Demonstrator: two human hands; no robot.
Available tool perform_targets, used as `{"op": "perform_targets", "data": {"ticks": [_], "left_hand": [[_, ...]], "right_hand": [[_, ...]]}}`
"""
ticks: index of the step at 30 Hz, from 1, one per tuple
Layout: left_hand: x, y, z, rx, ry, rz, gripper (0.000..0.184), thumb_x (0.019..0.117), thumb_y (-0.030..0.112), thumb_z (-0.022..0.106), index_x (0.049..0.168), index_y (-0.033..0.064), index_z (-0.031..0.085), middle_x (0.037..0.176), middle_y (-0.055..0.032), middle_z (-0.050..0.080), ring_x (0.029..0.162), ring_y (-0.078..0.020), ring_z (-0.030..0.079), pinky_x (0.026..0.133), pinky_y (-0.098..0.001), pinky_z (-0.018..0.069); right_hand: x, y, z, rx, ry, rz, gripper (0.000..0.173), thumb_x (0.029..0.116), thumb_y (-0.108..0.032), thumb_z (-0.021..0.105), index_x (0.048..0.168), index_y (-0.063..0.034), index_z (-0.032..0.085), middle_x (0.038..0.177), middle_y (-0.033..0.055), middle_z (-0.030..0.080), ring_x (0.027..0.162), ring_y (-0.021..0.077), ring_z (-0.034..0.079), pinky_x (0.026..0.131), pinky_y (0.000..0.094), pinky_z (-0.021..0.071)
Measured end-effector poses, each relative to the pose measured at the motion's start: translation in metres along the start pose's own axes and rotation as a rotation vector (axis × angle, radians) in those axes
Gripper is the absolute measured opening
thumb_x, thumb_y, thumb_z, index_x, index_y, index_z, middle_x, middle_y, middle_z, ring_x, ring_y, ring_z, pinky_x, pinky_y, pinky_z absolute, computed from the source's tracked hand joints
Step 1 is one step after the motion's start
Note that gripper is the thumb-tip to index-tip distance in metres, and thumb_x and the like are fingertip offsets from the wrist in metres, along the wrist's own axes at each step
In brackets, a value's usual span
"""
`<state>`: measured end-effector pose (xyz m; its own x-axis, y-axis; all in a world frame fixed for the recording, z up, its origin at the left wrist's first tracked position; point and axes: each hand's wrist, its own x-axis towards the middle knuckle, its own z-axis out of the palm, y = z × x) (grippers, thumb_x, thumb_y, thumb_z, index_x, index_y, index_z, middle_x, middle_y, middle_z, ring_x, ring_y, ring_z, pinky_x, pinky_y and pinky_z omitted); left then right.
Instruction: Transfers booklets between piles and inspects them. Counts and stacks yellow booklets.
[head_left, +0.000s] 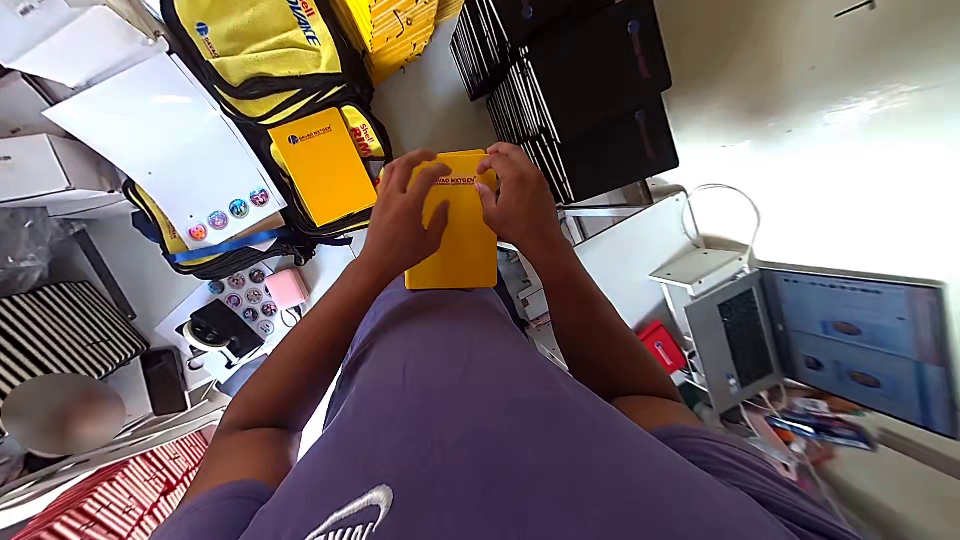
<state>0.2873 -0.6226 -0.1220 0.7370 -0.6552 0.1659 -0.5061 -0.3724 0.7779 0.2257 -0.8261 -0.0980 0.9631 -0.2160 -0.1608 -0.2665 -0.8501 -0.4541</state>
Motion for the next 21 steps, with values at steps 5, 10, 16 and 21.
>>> {"op": "perform_targets", "data": {"ticks": [5, 10, 16, 21], "left_hand": [[0.009, -0.001, 0.022, 0.056, -0.093, 0.037, 0.035, 0.0968, 0.022, 0.063, 0.131, 0.0145, 0.065, 0.145, -0.0090, 0.054, 0.138, -0.0312, 0.046, 0.111, -0.0482, 0.0437], [0.010, -0.007, 0.030, 0.144, -0.119, 0.019, 0.037, 0.0969, 0.024, 0.062, 0.132, 0.0143, 0.063, 0.145, -0.0087, 0.054, 0.139, -0.0320, 0.045, 0.111, -0.0514, 0.0416], [0.015, -0.006, 0.033, 0.217, -0.142, -0.007, 0.041, 0.0975, 0.030, 0.061, 0.135, 0.0148, 0.061, 0.145, -0.0073, 0.054, 0.137, -0.0312, 0.045, 0.109, -0.0513, 0.0403], [0.028, -0.009, 0.033, 0.240, -0.134, -0.023, 0.036, 0.0967, 0.035, 0.064, 0.129, 0.0184, 0.065, 0.138, -0.0044, 0.057, 0.128, -0.0294, 0.050, 0.102, -0.0489, 0.0434]], "right_hand": [[0.003, -0.004, -0.003, -0.030, -0.030, 0.017, 0.018, 0.0971, -0.015, 0.067, 0.112, -0.0056, 0.068, 0.139, 0.0151, 0.057, 0.119, 0.0282, 0.064, 0.095, 0.0448, 0.0577], [0.004, -0.003, -0.004, -0.030, -0.032, 0.011, 0.016, 0.0978, -0.016, 0.066, 0.111, -0.0065, 0.069, 0.138, 0.0134, 0.058, 0.117, 0.0265, 0.064, 0.095, 0.0436, 0.0574], [0.005, -0.004, -0.003, -0.033, -0.033, 0.010, 0.011, 0.0979, -0.016, 0.065, 0.103, -0.0073, 0.071, 0.140, 0.0096, 0.058, 0.119, 0.0244, 0.064, 0.095, 0.0433, 0.0577], [0.006, 0.001, 0.007, 0.042, 0.006, 0.052, 0.019, 0.0932, -0.024, 0.065, 0.098, -0.0081, 0.074, 0.152, 0.0104, 0.048, 0.134, 0.0294, 0.050, 0.108, 0.0463, 0.0468]]}}
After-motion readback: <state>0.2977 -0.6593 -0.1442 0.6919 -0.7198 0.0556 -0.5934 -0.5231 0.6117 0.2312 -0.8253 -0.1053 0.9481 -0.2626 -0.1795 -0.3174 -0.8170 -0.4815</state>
